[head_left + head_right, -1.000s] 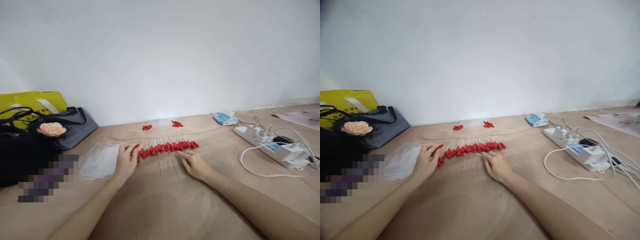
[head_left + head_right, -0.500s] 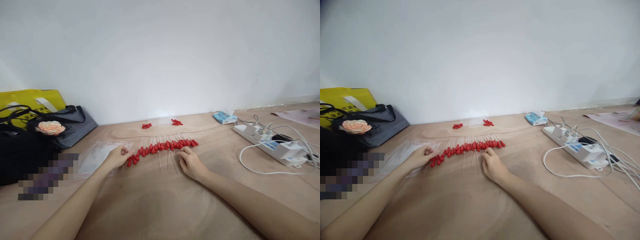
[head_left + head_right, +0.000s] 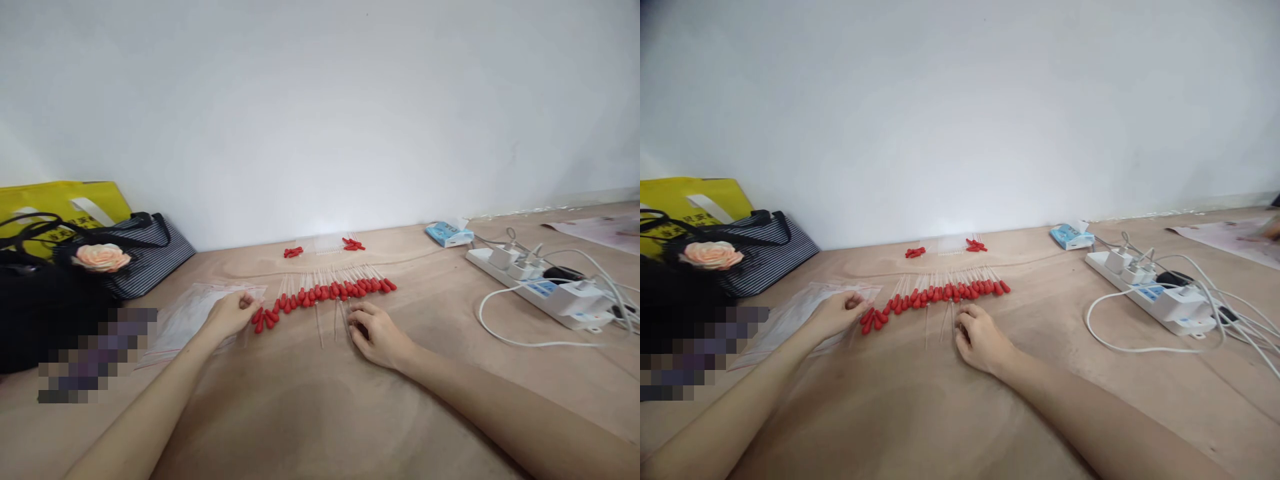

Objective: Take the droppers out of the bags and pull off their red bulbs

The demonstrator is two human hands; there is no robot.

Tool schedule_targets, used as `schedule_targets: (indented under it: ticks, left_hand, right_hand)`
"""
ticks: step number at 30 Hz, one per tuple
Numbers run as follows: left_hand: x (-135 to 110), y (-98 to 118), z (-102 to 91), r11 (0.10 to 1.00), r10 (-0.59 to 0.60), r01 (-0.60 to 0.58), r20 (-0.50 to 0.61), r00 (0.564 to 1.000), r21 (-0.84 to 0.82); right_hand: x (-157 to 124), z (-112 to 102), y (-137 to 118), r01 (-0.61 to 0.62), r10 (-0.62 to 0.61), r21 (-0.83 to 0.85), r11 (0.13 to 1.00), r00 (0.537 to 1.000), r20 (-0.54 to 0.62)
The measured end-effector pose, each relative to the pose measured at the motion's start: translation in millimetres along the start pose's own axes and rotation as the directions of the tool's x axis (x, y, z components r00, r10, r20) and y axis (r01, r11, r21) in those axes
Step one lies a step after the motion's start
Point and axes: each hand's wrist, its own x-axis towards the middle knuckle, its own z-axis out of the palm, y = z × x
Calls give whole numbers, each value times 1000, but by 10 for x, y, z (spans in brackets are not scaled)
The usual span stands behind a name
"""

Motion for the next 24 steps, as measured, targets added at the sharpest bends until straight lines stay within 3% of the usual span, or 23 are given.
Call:
schedule_targets:
  ticks: [3, 7, 14, 20, 24]
  left_hand:
    - [-37, 70, 13, 995, 93, -91, -76, 993, 30]
    - [-53, 168, 67, 987, 162, -160, -48, 986, 34]
    - [89, 352, 120, 991, -92, 81, 99, 991, 110]
    - [229, 429, 166, 988, -128, 119, 86, 988, 98]
    - [269, 419, 176, 995, -100, 101, 58, 993, -11]
  right_hand:
    - [2, -4, 11, -2, 2, 5, 1000, 1000, -3]
    - [10, -1, 63, -32, 32, 12, 999, 999, -32]
    - [34, -29, 85, -131, 124, -173, 976, 991, -47]
    - [42, -75, 47, -162, 161, -223, 961, 987, -21]
    - [65, -72, 57, -200, 205, -257, 946, 979, -6]
